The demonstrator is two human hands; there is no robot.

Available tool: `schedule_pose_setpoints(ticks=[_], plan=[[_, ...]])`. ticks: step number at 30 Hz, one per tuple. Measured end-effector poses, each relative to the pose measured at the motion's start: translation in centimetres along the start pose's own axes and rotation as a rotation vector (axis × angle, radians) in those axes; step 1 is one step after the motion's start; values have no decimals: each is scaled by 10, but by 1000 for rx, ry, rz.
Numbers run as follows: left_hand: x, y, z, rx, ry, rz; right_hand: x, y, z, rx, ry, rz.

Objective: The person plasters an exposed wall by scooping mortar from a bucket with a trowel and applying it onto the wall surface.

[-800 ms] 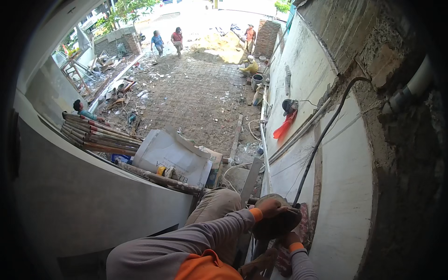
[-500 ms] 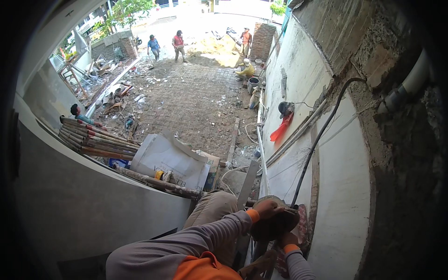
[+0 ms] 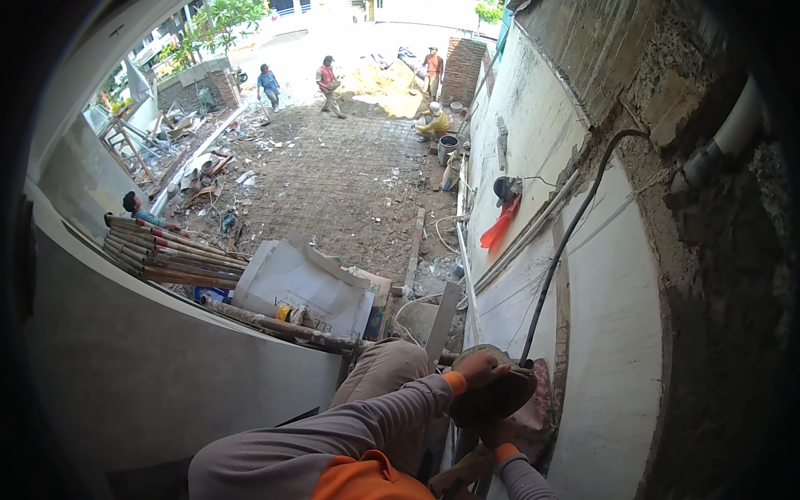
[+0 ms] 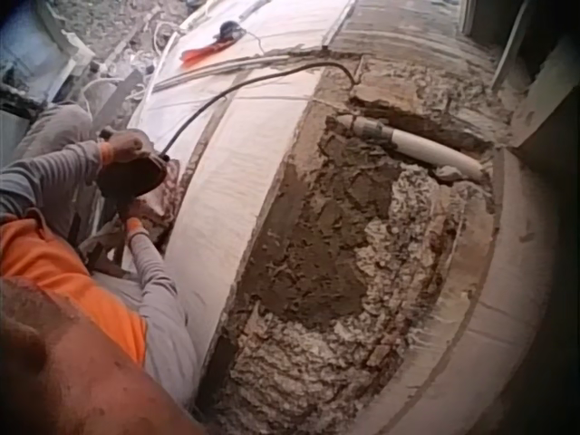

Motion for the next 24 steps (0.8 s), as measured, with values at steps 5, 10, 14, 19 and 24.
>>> schedule_pose_setpoints(ticks=[5,10,14,19,24], plan=[[0,4,-8,-2,0,-16,-14,-51,-18,-25,127,-191],[10,9,-14,9,14,-20,1,-57,-13,-63,204,-259],[11,7,-14,-18,39,-19,5,-77,-27,-119,102,-180],[-3,11,-5,21,68,-38,16,-44,-30,-466,-18,-174],[-1,24,-13,19,96,-57,49,9,-32,-547,-18,-290]])
Point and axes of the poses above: each hand's wrist, its own x-axis away from the middle knuckle, its own y-axis out of the back of the hand, z = x × y, the point moved 7 cm from there along -x, towards the middle knuckle
